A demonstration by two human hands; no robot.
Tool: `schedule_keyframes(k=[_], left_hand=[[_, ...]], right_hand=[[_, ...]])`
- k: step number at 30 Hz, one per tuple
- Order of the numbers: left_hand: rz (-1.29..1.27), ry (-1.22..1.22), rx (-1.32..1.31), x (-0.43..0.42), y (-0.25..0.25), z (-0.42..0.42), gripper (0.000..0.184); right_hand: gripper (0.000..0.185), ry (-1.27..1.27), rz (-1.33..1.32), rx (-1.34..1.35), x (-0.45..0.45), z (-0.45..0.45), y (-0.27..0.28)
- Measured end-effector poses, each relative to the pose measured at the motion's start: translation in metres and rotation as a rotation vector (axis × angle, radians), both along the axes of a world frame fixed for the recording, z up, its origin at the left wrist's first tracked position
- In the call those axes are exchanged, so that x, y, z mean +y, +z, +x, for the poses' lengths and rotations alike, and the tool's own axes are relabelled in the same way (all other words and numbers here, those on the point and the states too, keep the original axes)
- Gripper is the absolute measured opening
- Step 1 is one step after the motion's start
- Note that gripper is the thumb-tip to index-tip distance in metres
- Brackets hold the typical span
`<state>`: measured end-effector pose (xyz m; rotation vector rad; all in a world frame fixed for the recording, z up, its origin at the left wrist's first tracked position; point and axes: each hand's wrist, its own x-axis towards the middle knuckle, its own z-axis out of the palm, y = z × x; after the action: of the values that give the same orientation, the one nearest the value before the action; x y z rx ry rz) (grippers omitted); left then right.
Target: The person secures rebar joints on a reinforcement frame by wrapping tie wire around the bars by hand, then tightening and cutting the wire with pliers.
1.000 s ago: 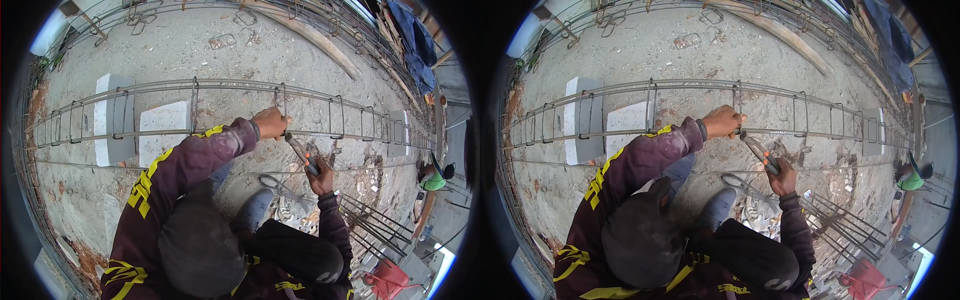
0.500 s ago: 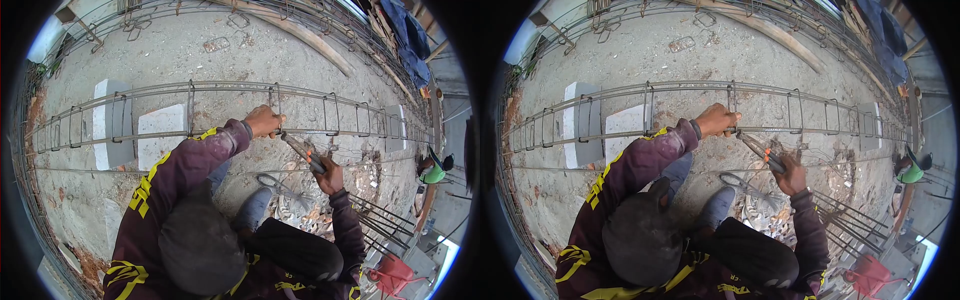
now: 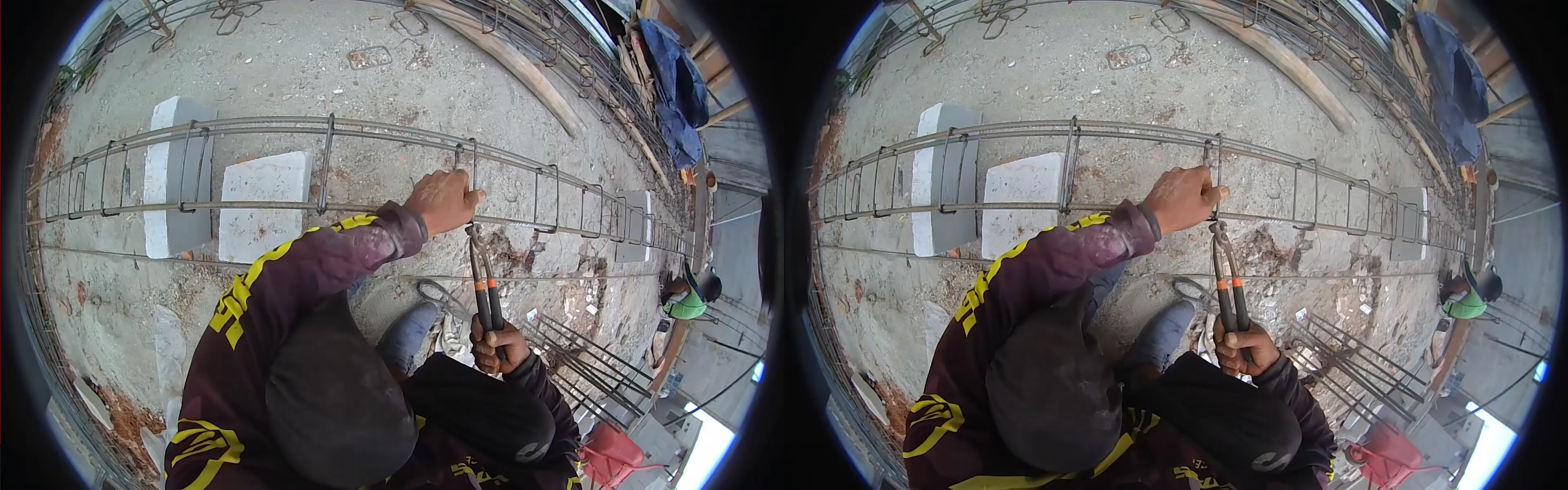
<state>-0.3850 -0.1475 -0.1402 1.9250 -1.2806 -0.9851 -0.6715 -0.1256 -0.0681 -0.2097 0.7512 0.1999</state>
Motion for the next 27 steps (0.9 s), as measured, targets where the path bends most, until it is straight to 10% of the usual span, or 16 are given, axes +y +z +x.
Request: schedule_keyframes(k=[3,6,13,15,17,18,22,27], left_hand=[[-0.77,-0.155,-0.209,0.04,0.003,0.0,0.022],[-1.006,-0.496,-0.442,0.054,0.002,-0.022,0.035],[-0.575,-0.878,-0.312,0.018,-0.009,-0.081,0.019],[-0.566,-0.83,-0.333,0.013,-0.014,-0.09,0.016],[-0.41,-0.826,-0.375,0.004,-0.008,-0.101,0.016],[-0.523,-0.712,-0.333,0.005,-0.002,-0.098,0.015],[-0.583,-0.715,-0.304,0.012,0.006,-0.09,0.013],[-0.995,-0.397,0.231,0.053,0.028,-0.035,0.029]], right_hand=[[0.024,0.004,0.001,0.027,-0.006,0.0,-0.001],[0.025,-0.006,0.058,0.016,-0.001,0.004,-0.001],[0.024,0.071,-0.124,0.058,-0.006,0.003,-0.002],[0.027,0.326,-0.615,0.421,-0.015,0.008,0.015],[0.029,0.707,-1.978,0.524,-0.004,0.008,0.023],[0.031,0.67,-2.077,0.614,-0.004,0.005,0.02],[0.019,0.731,-1.881,0.585,0.007,0.0,-0.006],[0.013,0.036,-0.356,0.313,0.011,0.01,0.008]])
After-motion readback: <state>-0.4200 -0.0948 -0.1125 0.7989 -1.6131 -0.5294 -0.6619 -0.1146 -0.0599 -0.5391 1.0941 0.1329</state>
